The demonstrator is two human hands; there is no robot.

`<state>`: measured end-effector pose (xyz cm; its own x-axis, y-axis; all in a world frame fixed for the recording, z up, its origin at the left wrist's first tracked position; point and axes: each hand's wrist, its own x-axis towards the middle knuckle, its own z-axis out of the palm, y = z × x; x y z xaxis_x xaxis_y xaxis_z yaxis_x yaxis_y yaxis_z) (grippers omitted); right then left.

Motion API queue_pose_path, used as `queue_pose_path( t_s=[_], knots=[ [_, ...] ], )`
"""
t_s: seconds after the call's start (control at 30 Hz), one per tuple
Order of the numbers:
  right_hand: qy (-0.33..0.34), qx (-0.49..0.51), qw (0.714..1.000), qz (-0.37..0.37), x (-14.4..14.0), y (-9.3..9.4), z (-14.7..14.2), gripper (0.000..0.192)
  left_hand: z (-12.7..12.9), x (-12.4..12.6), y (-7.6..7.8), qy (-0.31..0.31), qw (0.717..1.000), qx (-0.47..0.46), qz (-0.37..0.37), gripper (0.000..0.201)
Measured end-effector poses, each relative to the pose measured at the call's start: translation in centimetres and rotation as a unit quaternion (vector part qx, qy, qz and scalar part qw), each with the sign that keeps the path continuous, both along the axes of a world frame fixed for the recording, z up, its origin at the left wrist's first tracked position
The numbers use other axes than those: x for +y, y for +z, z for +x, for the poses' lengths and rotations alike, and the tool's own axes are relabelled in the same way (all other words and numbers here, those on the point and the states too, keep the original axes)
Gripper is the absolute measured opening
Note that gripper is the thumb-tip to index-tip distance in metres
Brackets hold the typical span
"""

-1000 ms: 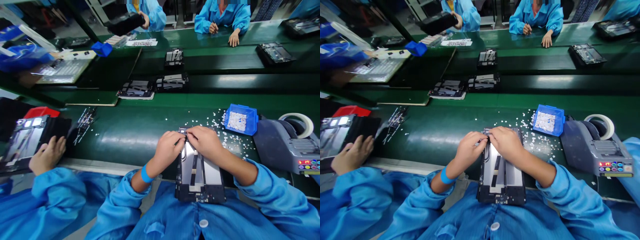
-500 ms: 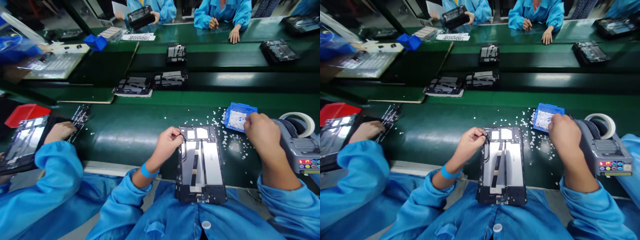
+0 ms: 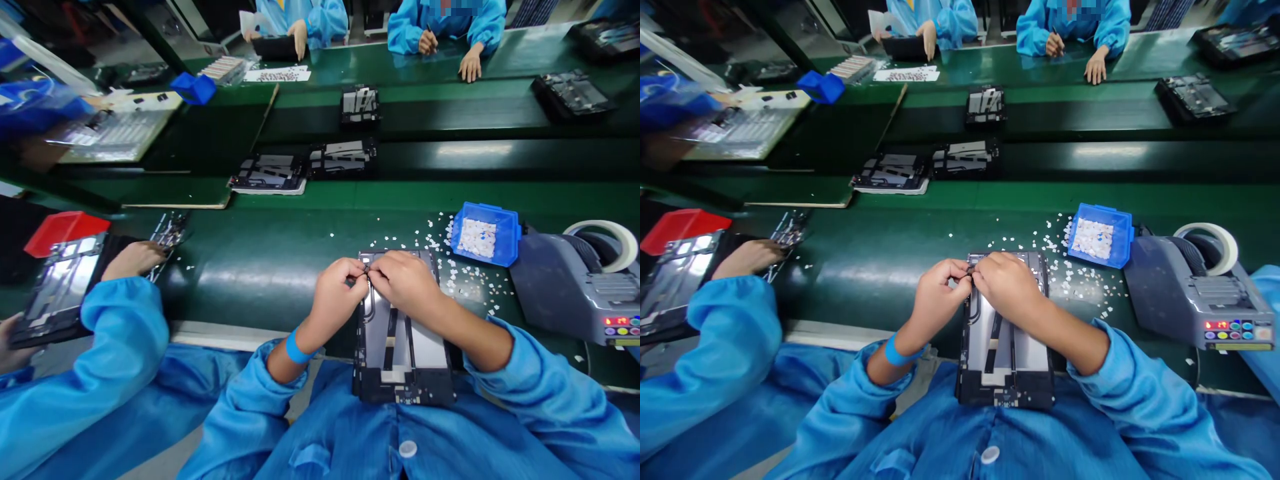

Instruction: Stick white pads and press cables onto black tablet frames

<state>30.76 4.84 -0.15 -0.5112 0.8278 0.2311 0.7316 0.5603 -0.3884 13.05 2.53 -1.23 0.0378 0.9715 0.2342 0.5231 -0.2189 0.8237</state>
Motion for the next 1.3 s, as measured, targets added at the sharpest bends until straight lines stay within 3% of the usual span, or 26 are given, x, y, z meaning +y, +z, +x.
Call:
queue_pose_path(
  t_s=[0.17, 0.3, 0.43, 0.53, 0.7, 1.0, 1.17, 1.3],
  knots=[
    [0.011, -0.035, 0.993, 0.111, -0.2, 0.3, -0.4, 0.030, 0.0, -0.1, 0.6, -0.023, 0.996, 0.042, 0.074, 0.014],
    [0.036, -0.002, 0.988, 0.149, 0.7, 0.2, -0.4, 0.026, -0.1, 0.2, 0.6, -0.022, 0.999, 0.008, 0.033, 0.013],
    [0.000, 0.044, 0.993, 0.108, 1.2, -0.2, 0.7, 0.022, -0.2, 0.7, 0.0, -0.011, 0.993, -0.090, -0.075, 0.008],
    [-0.011, 0.061, 0.994, 0.094, 0.8, -0.5, 1.2, 0.023, -0.2, 0.9, -0.2, -0.011, 0.987, -0.125, -0.103, 0.007],
    [0.026, 0.063, 0.990, 0.120, 0.1, -0.7, 0.4, 0.025, 0.0, 0.7, 0.3, -0.009, 0.993, -0.095, -0.071, 0.007],
    [0.007, -0.003, 0.992, 0.126, -0.5, -0.3, -0.1, 0.029, 0.1, 0.4, 0.7, -0.006, 1.000, -0.025, -0.001, 0.012],
    [-0.004, 0.052, 0.997, 0.056, 0.2, -0.6, -0.7, 0.020, 0.0, 0.3, 0.9, -0.014, 1.000, 0.000, 0.013, 0.013],
    [-0.009, 0.110, 0.993, -0.031, 1.2, -0.2, -0.9, 0.016, -0.1, 0.5, 0.7, -0.022, 0.999, -0.027, -0.028, 0.011]
  ],
)
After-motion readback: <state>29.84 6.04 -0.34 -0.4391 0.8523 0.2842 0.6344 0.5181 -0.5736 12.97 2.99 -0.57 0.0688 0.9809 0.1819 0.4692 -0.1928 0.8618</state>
